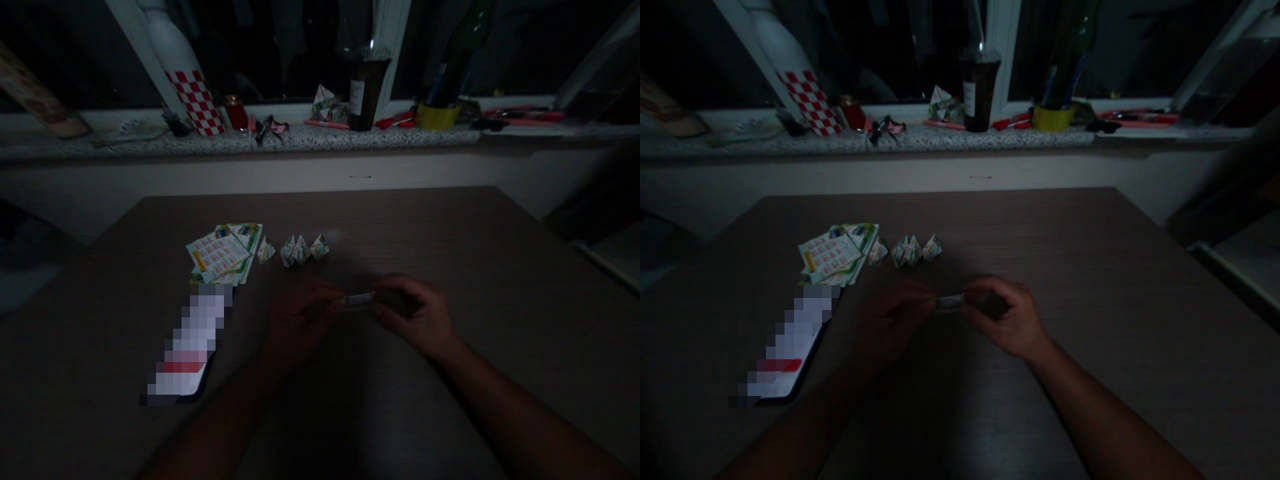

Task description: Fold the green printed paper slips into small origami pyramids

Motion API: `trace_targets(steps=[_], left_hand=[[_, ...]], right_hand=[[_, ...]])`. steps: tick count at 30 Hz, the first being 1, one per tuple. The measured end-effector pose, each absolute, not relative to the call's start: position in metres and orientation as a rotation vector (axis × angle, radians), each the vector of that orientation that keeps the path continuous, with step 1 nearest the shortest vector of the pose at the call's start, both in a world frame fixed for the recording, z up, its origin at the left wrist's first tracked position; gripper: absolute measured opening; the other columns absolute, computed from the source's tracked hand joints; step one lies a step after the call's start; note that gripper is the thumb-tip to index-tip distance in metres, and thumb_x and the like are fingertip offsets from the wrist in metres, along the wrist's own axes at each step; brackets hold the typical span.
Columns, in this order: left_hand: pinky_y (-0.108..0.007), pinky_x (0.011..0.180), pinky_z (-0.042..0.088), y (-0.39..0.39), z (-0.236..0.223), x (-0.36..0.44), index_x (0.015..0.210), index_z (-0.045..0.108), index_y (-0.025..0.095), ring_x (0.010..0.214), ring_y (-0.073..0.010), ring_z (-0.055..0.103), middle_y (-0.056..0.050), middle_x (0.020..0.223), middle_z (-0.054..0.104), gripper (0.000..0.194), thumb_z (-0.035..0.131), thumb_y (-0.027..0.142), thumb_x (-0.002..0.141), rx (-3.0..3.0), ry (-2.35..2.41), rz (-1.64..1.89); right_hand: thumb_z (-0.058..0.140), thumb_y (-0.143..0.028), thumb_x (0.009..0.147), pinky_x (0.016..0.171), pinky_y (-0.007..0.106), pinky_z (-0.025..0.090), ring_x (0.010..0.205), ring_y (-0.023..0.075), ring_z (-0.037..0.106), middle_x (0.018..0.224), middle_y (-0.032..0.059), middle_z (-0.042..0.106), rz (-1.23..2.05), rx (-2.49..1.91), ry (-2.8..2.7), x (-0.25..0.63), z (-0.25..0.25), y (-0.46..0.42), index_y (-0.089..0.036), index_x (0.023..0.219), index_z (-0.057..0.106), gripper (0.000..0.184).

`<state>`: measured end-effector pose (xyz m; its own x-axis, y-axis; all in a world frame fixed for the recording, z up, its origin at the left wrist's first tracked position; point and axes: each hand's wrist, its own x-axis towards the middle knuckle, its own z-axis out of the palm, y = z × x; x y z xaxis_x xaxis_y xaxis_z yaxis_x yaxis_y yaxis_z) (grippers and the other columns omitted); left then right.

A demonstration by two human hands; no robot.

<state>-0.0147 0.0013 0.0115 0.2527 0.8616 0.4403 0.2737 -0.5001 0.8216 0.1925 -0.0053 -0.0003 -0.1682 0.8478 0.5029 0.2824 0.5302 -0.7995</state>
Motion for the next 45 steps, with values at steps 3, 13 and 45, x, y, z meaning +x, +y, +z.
trace_targets(steps=[3,13,45], left_hand=[[-0.025,0.068,0.05,0.003,0.0084,-0.0142,0.082,0.066,0.019,0.077,-0.0146,0.063,-0.002,0.081,0.068,0.007,0.063,0.025,0.082,1.73,1.106,1.243],[-0.028,0.075,0.05,0.0009,0.0112,-0.0061,0.089,0.066,0.019,0.08,-0.0154,0.064,-0.001,0.084,0.069,0.01,0.064,0.023,0.08,1.878,1.084,0.993],[-0.032,0.079,0.049,0.0059,0.0114,-0.0156,0.089,0.064,0.017,0.086,-0.0176,0.063,-0.005,0.089,0.068,0.01,0.061,0.023,0.081,2.188,1.064,0.955]], right_hand=[[0.069,-0.019,0.077,0.066,0.029,0.054,0.073,0.0177,0.067,0.08,0.0048,0.071,0.631,-0.935,-1.751,0.1907,0.0008,-0.0055,-0.02,0.085,0.066,0.009],[0.065,-0.01,0.078,0.063,0.028,0.052,0.073,0.0167,0.064,0.081,0.0057,0.066,0.521,-0.79,-1.877,0.1902,-0.0006,-0.0037,-0.02,0.093,0.067,0.018],[0.064,-0.012,0.082,0.06,0.03,0.051,0.066,0.0169,0.063,0.073,0.0068,0.07,0.467,-0.768,-1.978,0.1889,0.0017,-0.0021,-0.016,0.086,0.07,0.008]])
